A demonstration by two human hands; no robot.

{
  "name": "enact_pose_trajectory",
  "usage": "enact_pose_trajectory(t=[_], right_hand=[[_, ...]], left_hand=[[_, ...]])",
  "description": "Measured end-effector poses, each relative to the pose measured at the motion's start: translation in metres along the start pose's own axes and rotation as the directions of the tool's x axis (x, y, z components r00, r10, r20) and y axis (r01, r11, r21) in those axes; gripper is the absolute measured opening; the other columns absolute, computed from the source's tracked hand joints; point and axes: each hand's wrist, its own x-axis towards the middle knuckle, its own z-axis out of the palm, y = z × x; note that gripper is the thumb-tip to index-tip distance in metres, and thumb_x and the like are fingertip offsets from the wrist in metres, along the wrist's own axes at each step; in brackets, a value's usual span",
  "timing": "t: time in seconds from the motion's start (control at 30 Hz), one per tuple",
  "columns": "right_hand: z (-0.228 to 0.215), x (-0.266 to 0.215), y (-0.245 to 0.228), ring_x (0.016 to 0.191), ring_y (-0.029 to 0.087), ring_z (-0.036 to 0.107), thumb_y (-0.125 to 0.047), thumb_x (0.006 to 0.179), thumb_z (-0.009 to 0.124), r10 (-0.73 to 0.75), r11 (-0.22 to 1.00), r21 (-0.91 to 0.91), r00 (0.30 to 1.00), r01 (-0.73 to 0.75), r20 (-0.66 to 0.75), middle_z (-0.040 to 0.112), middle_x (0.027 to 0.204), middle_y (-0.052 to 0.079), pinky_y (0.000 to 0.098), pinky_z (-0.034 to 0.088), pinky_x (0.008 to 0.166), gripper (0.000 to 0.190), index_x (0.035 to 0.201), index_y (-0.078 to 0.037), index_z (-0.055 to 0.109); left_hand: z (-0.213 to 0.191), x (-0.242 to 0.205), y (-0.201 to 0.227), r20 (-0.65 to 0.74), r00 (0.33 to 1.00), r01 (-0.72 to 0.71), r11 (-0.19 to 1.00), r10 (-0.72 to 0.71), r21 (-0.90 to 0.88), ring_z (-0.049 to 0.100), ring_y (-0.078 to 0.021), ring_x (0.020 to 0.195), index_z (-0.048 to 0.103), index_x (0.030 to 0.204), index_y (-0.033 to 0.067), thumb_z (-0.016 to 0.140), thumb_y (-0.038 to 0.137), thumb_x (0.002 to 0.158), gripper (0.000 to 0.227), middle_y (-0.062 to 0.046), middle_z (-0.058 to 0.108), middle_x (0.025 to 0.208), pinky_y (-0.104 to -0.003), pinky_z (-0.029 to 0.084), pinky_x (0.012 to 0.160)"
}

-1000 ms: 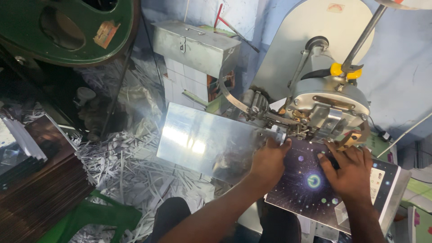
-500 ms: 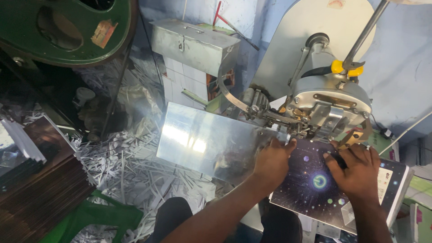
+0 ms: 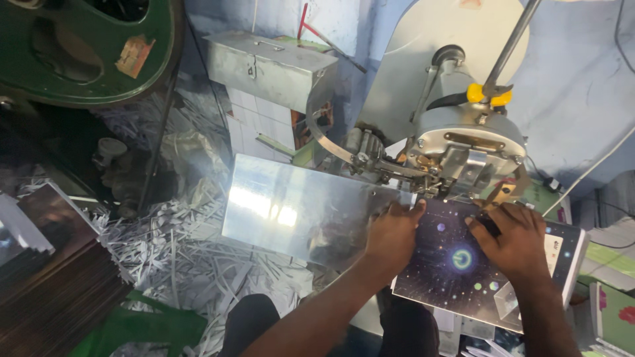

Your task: The person repeatedly picks up a book cover, places it on a binding machine, operates the machine to staple the spine, and then sets the finished book aside. This process is repeated for multiple books.

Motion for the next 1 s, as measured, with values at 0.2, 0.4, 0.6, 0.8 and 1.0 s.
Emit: enact_pose_trajectory(t=[0.2, 0.4, 0.6, 0.8, 1.0], right_hand=[[0.002, 0.028, 0.048, 0.108, 0.03, 0.072, -0.053, 0.069, 0.083, 0.157, 0.987, -0.099, 0.909, -0.129, 0.385, 0.072, 0.114, 0.009, 0.0433, 0.055, 0.099, 0.068, 0.127, -0.019, 0.07], [0.002, 0.041, 0.091, 0.118, 0.033, 0.069, -0.047, 0.054, 0.095, 0.268, 0.963, -0.132, 0.77, -0.236, 0.579, 0.068, 0.134, 0.013, 0.0433, 0.053, 0.102, 0.104, 0.148, -0.026, 0.054], [-0.035, 0.022, 0.088, 0.117, 0.031, 0.068, -0.045, 0.063, 0.09, 0.175, 0.981, -0.158, 0.882, -0.116, 0.438, 0.072, 0.126, 0.01, 0.0438, 0.051, 0.104, 0.086, 0.142, -0.027, 0.061], [-0.104, 0.001, 0.067, 0.112, 0.026, 0.069, -0.047, 0.071, 0.082, 0.219, 0.89, -0.448, 0.942, -0.085, 0.255, 0.074, 0.108, 0.001, 0.0462, 0.052, 0.097, 0.058, 0.127, -0.035, 0.071], [-0.153, -0.024, 0.091, 0.097, 0.024, 0.075, -0.042, 0.089, 0.075, 0.406, 0.789, -0.569, 0.893, -0.234, 0.196, 0.077, 0.103, 0.003, 0.0426, 0.06, 0.086, 0.034, 0.121, -0.03, 0.076]], left_hand=[[-0.007, -0.007, 0.005, 0.008, 0.999, -0.034, 0.998, 0.034, 0.053, 0.06, -0.0429, 0.11, 0.054, 0.147, 0.0172, 0.068, 0.012, 0.088, 0.06, -0.023, 0.059, 0.119, -0.055, 0.046, 0.092], [-0.013, -0.013, 0.013, 0.115, 0.993, 0.004, 1.0, -0.004, 0.0, 0.053, -0.0416, 0.118, 0.051, 0.148, 0.0176, 0.078, 0.018, 0.079, 0.074, -0.02, 0.057, 0.126, -0.055, 0.044, 0.098], [0.003, -0.028, 0.023, 0.117, 0.988, -0.099, 0.995, 0.102, -0.034, 0.048, -0.0408, 0.126, 0.064, 0.135, 0.0167, 0.08, 0.024, 0.078, 0.06, -0.013, 0.06, 0.132, -0.057, 0.04, 0.102], [0.026, -0.04, 0.037, 0.19, 0.959, -0.149, 0.946, 0.209, -0.288, 0.061, -0.0316, 0.118, 0.073, 0.124, 0.0173, 0.074, 0.03, 0.083, 0.043, -0.011, 0.07, 0.115, -0.047, 0.046, 0.101], [0.049, -0.029, 0.067, 0.069, 0.908, -0.304, 0.764, 0.413, -0.568, 0.064, -0.0316, 0.115, 0.068, 0.131, 0.0084, 0.071, 0.029, 0.093, 0.044, -0.016, 0.069, 0.118, -0.043, 0.047, 0.103]])
